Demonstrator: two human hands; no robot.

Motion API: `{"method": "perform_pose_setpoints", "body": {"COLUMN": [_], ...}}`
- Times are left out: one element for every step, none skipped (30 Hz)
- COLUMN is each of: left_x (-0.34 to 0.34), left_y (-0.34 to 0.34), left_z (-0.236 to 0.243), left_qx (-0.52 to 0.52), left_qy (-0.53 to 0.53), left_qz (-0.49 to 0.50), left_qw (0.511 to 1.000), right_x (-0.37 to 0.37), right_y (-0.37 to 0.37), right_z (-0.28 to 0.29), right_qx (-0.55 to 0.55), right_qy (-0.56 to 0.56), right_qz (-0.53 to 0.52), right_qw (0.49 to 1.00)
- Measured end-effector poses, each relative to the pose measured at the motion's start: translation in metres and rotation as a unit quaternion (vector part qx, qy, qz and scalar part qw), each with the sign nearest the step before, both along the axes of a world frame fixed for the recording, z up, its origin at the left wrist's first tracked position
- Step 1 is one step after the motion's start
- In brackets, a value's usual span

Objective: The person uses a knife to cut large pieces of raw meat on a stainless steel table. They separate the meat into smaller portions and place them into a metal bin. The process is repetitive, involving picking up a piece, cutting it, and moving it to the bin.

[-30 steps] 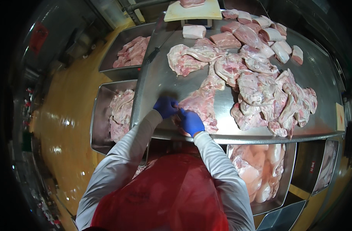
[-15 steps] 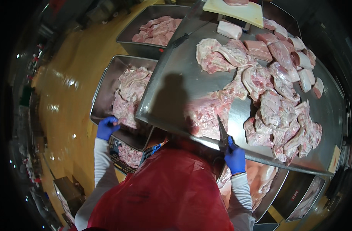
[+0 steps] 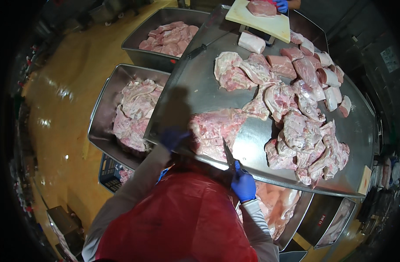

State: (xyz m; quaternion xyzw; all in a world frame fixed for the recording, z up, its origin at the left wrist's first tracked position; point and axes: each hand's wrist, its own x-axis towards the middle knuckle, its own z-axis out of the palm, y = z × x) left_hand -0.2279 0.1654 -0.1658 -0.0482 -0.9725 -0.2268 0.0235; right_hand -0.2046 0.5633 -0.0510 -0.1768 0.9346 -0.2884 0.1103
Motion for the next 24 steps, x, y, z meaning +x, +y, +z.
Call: {"method": "perform_pose_setpoints", "body": {"left_x": [-0.024, -0.046, -0.053, -0.063, -0.074, -0.076, -0.078, -0.079, -0.079, -0.078, -0.075, -0.070, -0.067, -0.068, -0.067, -0.064, -0.058, -0.043, -0.023, -0.011, 0.002, 0.021, 0.040, 0.058], "left_y": [0.020, 0.039, 0.044, 0.047, 0.059, 0.069, 0.079, 0.093, 0.094, 0.085, 0.078, 0.073, 0.062, 0.049, 0.036, 0.021, -0.002, -0.037, -0.073, -0.101, -0.129, -0.150, -0.171, -0.192], "left_z": [0.004, 0.008, 0.003, -0.002, 0.025, 0.009, -0.011, 0.000, 0.012, 0.031, 0.052, 0.069, 0.080, 0.087, 0.089, 0.087, 0.087, 0.131, 0.125, 0.123, 0.121, 0.136, 0.152, 0.169], "left_qx": [0.232, 0.428, 0.378, 0.324, 0.424, 0.486, 0.538, 0.451, 0.362, 0.418, 0.474, 0.494, 0.504, 0.517, 0.529, 0.593, 0.651, 0.610, 0.444, 0.475, 0.502, 0.505, 0.510, 0.515], "left_qy": [-0.155, -0.250, -0.257, -0.262, -0.381, -0.266, -0.153, -0.134, -0.116, -0.140, -0.164, -0.122, -0.108, -0.096, -0.085, -0.026, 0.034, 0.045, 0.086, 0.126, 0.169, 0.132, 0.091, 0.051], "left_qz": [0.079, 0.218, 0.214, 0.216, 0.212, 0.184, 0.139, 0.176, 0.207, 0.187, 0.162, 0.163, 0.161, 0.158, 0.156, 0.146, 0.135, 0.129, 0.112, 0.118, 0.123, 0.194, 0.261, 0.324], "left_qw": [0.957, 0.841, 0.863, 0.883, 0.794, 0.812, 0.817, 0.864, 0.902, 0.878, 0.850, 0.845, 0.841, 0.836, 0.830, 0.791, 0.747, 0.781, 0.885, 0.863, 0.839, 0.831, 0.815, 0.792], "right_x": [0.001, 0.004, 0.003, 0.004, 0.007, 0.010, 0.016, 0.020, 0.024, 0.029, 0.033, 0.035, 0.039, 0.046, 0.047, 0.050, 0.050, 0.054, 0.057, 0.059, 0.059, 0.060, 0.060, 0.061], "right_y": [-0.003, -0.007, -0.013, -0.010, -0.012, -0.010, -0.008, -0.011, -0.014, -0.016, -0.019, -0.024, -0.030, -0.034, -0.048, -0.055, -0.059, -0.060, -0.060, -0.061, -0.058, -0.056, -0.053, -0.046], "right_z": [0.002, 0.004, 0.005, -0.005, -0.003, -0.011, -0.025, -0.023, -0.024, -0.027, -0.027, -0.026, -0.022, -0.016, 0.003, 0.009, 0.014, 0.015, 0.017, 0.021, 0.014, 0.011, 0.008, 0.003], "right_qx": [-0.011, -0.024, -0.040, -0.039, -0.019, -0.041, -0.101, -0.101, -0.094, -0.112, -0.127, -0.172, -0.211, -0.248, -0.237, -0.244, -0.253, -0.255, -0.259, -0.267, -0.281, -0.288, -0.296, -0.284], "right_qy": [0.002, 0.004, 0.007, 0.051, -0.011, 0.006, -0.040, -0.127, -0.069, -0.073, -0.077, -0.112, -0.149, -0.184, -0.178, -0.172, -0.166, -0.163, -0.155, -0.173, -0.168, -0.161, -0.156, -0.170], "right_qz": [-0.011, -0.015, -0.015, -0.005, -0.053, -0.047, -0.088, -0.145, -0.126, -0.146, -0.168, -0.201, -0.237, -0.276, -0.293, -0.306, -0.318, -0.330, -0.343, -0.365, -0.375, -0.386, -0.395, -0.400], "right_qw": [1.000, 1.000, 0.999, 0.998, 0.998, 0.998, 0.990, 0.976, 0.985, 0.980, 0.975, 0.958, 0.936, 0.910, 0.909, 0.904, 0.898, 0.894, 0.889, 0.875, 0.867, 0.861, 0.856, 0.855]}}
